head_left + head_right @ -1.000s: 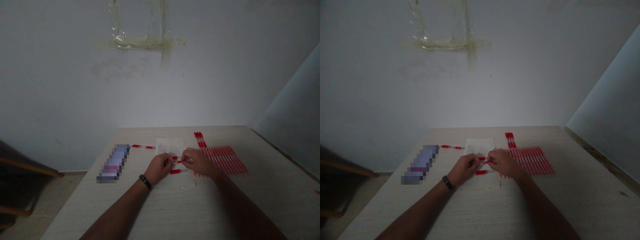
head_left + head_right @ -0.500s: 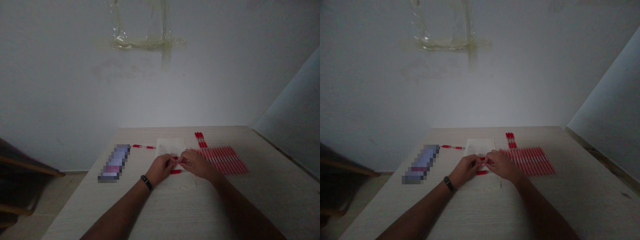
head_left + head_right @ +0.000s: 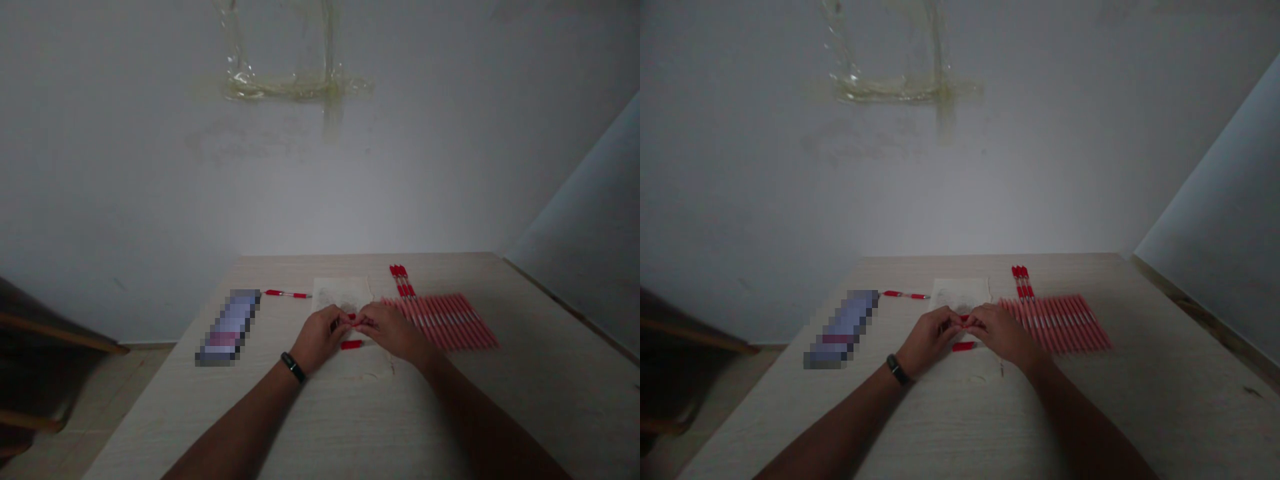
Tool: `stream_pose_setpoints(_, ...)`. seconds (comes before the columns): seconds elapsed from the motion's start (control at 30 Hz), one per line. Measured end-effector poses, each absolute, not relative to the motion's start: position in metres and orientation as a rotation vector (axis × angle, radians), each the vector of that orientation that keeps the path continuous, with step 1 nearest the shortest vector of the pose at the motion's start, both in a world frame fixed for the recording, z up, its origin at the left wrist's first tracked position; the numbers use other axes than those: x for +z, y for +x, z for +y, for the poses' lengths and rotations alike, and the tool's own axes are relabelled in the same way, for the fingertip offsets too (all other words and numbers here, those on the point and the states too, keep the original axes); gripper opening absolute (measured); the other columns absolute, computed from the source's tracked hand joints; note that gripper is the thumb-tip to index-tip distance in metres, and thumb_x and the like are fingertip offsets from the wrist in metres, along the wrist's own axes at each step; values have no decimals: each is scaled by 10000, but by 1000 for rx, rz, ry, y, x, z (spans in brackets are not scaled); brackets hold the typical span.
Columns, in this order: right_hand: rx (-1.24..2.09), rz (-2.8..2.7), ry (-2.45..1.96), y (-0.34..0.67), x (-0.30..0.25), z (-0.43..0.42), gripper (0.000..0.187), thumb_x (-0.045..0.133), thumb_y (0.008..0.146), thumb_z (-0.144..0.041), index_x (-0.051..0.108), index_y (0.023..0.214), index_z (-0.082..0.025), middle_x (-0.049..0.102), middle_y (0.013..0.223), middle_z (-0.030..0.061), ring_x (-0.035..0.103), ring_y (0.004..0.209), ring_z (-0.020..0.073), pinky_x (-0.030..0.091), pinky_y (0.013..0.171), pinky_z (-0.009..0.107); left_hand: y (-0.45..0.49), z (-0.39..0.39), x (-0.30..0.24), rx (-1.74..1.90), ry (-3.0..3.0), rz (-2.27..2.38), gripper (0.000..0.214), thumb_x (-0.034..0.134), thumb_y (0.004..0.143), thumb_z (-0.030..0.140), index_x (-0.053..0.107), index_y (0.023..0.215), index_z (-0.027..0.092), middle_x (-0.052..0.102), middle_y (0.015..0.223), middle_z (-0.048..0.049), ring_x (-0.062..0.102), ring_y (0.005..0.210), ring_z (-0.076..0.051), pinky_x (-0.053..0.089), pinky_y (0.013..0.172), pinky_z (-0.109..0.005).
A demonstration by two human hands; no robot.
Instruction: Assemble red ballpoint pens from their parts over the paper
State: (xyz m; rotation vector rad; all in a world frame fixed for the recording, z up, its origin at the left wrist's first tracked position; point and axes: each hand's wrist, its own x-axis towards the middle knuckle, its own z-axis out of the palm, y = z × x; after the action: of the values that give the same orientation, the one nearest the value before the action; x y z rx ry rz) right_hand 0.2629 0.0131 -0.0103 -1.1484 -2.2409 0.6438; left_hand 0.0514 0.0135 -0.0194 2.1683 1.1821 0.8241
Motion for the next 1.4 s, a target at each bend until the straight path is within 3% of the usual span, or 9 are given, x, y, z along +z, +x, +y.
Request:
stream_pose_setpoints(0.27,539,-2265,-1320,271,-5,15,138,639,909,-328,708,917,-209,727,799,29,660,725,172,431,650,260,52,11,-23,696,2184,1201,191,681,844,356,630,913,185,642,833,-23,548,708,-150,391,624,-238)
stream_pose_setpoints(0.43,584,-2229,-1381,274,5,12,174,589,936,-356,700,926,-222,701,709,8,629,583,145,434,615,261,53,9,-23,619,2271,1126,94,692,809,229,632,870,191,633,871,-19,551,734,-144,389,649,-232)
stream_pose_setpoints(0.63,498,-2243,-1348,273,4,14,148,628,909,-337,703,881,-213,714,720,19,655,668,158,445,638,246,53,8,-20,550,2287,1037,87,700,805,207,656,880,197,655,899,-23,569,738,-147,403,658,-238)
stream_pose_setpoints(0.87,763,-2136,-1481,278,0,13,217,505,954,-383,657,976,-231,622,545,-30,523,351,119,368,395,222,53,6,-15,621,2322,974,185,654,854,185,697,1030,222,662,1016,-51,610,898,-188,456,815,-279)
stream_pose_setpoints(1.1,612,-2110,-1398,285,-4,21,164,566,917,-338,665,940,-209,703,794,27,630,584,140,433,506,227,43,10,-9,729,2319,1184,144,591,901,213,703,991,211,639,892,-36,584,792,-162,431,727,-258)
stream_pose_setpoints(1.4,433,-2174,-1291,286,-2,22,112,599,917,-285,676,931,-205,672,836,20,618,714,148,441,645,247,41,13,-10,715,2306,1267,149,596,898,252,695,992,192,663,874,-37,583,773,-167,419,689,-257)
